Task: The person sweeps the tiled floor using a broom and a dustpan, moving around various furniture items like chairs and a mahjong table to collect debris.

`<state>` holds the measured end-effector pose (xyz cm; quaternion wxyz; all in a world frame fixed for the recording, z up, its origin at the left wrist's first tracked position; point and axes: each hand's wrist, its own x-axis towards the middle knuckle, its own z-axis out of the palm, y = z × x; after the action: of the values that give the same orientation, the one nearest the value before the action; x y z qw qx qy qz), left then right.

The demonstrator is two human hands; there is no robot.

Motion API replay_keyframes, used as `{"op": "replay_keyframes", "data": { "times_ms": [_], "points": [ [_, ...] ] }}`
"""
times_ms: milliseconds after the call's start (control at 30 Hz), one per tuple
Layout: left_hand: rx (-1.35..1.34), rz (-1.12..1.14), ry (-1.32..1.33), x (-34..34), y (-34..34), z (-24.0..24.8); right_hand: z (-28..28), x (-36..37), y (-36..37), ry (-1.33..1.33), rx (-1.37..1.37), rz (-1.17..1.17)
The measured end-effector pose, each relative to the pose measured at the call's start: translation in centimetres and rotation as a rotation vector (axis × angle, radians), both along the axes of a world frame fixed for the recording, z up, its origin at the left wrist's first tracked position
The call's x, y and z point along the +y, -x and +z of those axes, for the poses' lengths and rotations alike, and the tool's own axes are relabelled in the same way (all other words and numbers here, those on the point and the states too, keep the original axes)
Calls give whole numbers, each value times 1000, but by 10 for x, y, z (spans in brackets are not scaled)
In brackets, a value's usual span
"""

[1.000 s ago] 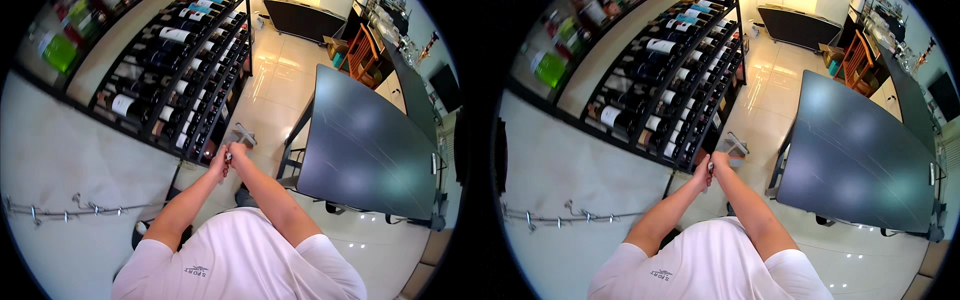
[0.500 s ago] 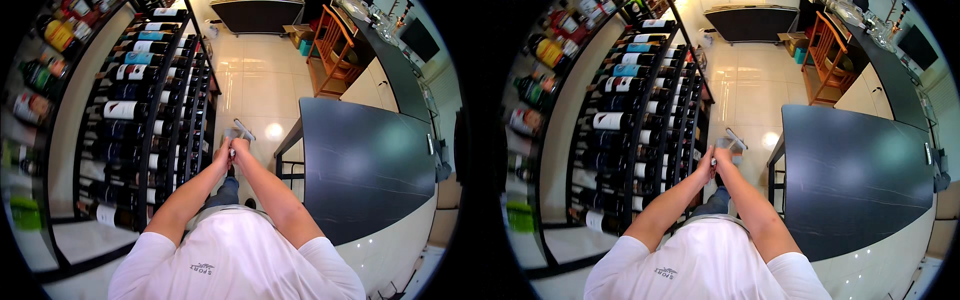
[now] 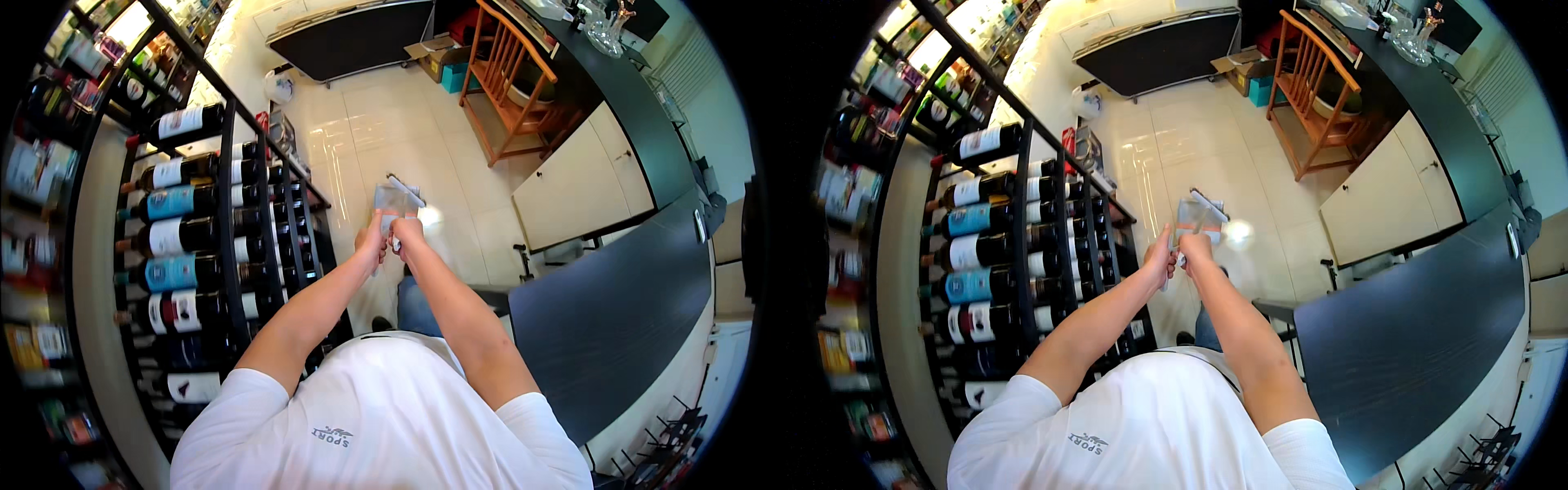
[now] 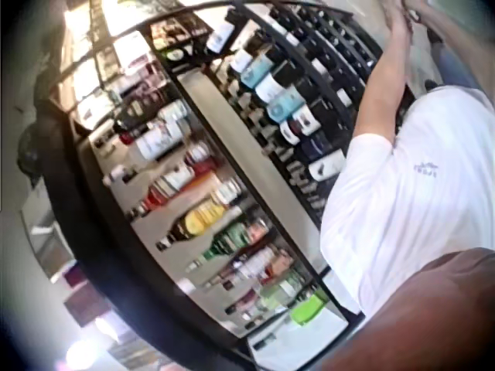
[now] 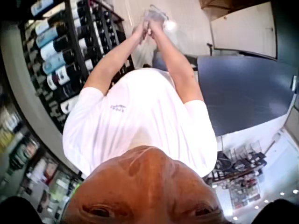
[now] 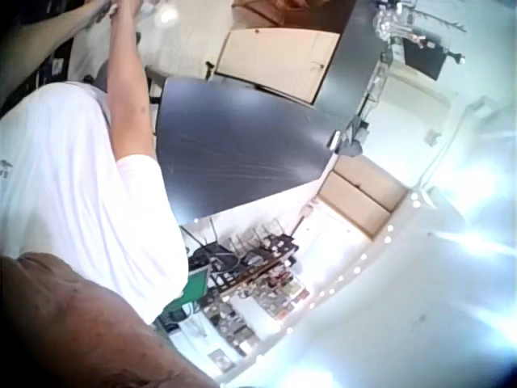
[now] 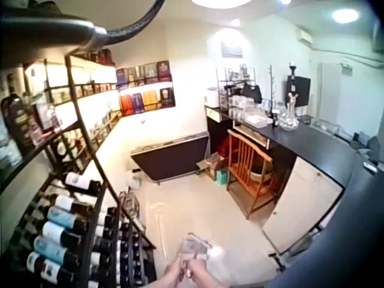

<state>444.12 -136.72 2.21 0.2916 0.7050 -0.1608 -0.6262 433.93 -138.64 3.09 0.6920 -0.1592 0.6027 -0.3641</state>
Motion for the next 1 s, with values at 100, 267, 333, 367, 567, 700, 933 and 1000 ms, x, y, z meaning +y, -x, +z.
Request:
{"op": "replay_keyframes", "data": {
  "times_ms": [100, 267, 333, 367, 567, 700, 933, 1000],
  "points": [
    [-5, -18, -31, -71, -2, -9, -10, -75, 4, -23, -40, -13],
    [21, -28, -42, -184, -27, -18, -39, -207, 7, -61, -28, 16],
    [14, -26, -89, -221, -43, -16, -35, -243, 9, -6, -33, 23],
    [21, -19, -115, -240, -48, -14, -34, -264, 13, -9, -30, 35],
    [11, 65, -99, -350, -81, -18, -30, -390, 14, -128, 118, 291],
    [46, 127, -88, -418, -114, -29, -28, -476, -13, -108, 187, 392],
    [-252, 84, -15, -540, -171, -49, -33, -637, -71, -154, 224, 568],
    [-333, 104, 80, -577, -189, -44, -30, -682, -88, -153, 238, 613]
  ]
}}
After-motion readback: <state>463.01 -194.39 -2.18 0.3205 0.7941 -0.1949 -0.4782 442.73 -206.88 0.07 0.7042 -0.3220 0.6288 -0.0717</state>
